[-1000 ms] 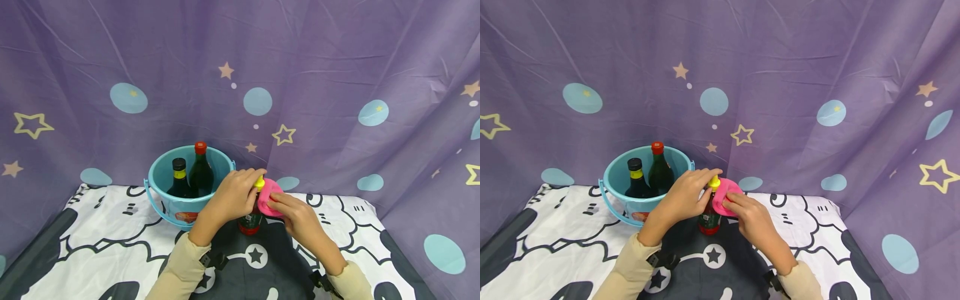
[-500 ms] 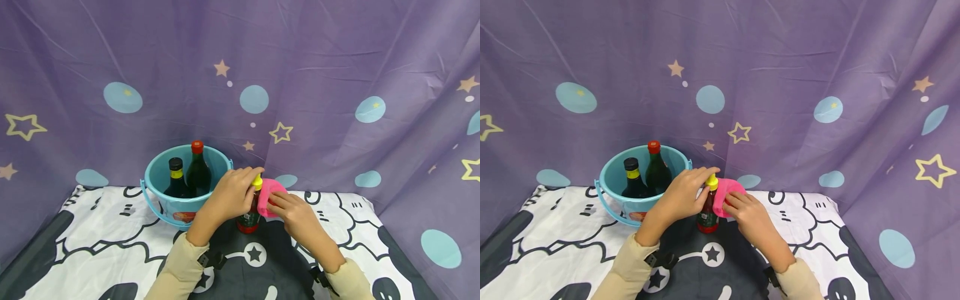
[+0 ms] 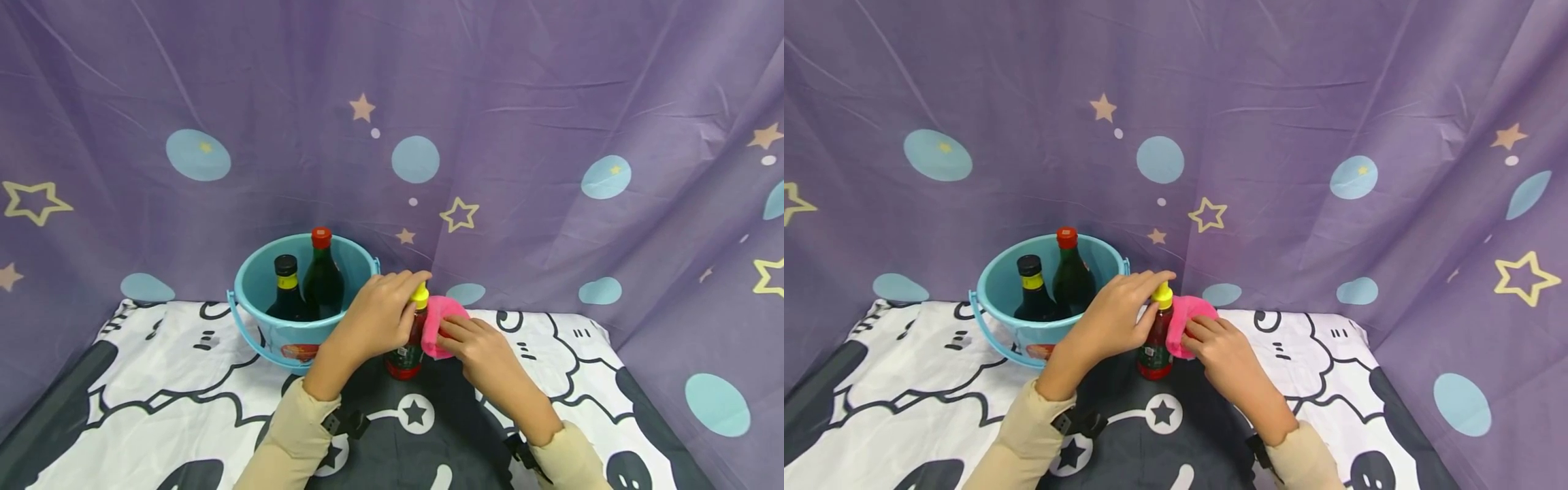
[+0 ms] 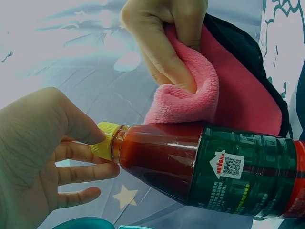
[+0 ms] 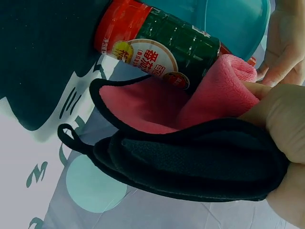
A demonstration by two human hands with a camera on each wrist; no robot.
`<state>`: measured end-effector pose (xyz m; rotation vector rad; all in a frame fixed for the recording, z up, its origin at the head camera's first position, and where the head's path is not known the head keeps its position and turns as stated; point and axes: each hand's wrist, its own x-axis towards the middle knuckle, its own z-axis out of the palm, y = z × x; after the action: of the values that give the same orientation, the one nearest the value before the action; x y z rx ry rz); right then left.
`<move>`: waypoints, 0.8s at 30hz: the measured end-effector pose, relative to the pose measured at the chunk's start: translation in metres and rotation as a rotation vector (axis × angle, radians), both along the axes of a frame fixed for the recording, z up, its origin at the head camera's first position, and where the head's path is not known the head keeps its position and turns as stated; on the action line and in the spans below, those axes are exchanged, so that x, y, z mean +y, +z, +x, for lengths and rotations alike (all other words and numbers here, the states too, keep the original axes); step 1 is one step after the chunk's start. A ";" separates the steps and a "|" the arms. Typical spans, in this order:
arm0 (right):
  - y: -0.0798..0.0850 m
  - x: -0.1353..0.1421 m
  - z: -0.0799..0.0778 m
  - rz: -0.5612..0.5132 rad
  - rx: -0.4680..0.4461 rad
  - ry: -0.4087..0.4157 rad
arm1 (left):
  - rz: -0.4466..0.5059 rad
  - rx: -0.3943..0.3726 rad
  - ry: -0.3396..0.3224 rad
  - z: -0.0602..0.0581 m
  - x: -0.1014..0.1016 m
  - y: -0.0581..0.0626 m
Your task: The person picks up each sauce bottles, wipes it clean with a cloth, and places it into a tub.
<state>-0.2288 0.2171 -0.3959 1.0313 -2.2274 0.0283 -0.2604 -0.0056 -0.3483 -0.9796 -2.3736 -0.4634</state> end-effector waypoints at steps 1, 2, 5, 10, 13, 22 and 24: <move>0.000 0.000 0.000 0.003 -0.005 -0.002 | -0.001 -0.002 0.000 0.000 0.000 0.000; 0.000 0.000 0.000 0.005 -0.010 -0.003 | -0.003 -0.004 0.002 0.000 0.000 0.000; -0.001 0.001 -0.001 0.017 -0.025 -0.009 | -0.003 -0.011 0.004 0.001 0.000 0.002; -0.003 0.001 0.000 0.048 -0.045 -0.032 | 0.000 -0.017 0.003 0.002 0.000 0.002; -0.004 0.000 -0.001 0.052 -0.043 -0.033 | 0.002 -0.014 0.000 0.001 0.000 0.002; -0.023 -0.006 -0.011 0.137 -0.120 -0.038 | 0.014 -0.006 -0.012 0.000 0.000 0.001; -0.027 -0.006 -0.011 0.144 -0.141 -0.046 | 0.015 -0.007 -0.015 0.000 0.000 0.002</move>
<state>-0.2402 0.2107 -0.4232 1.0840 -2.4090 -0.0836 -0.2608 -0.0055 -0.3466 -0.9917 -2.3667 -0.4901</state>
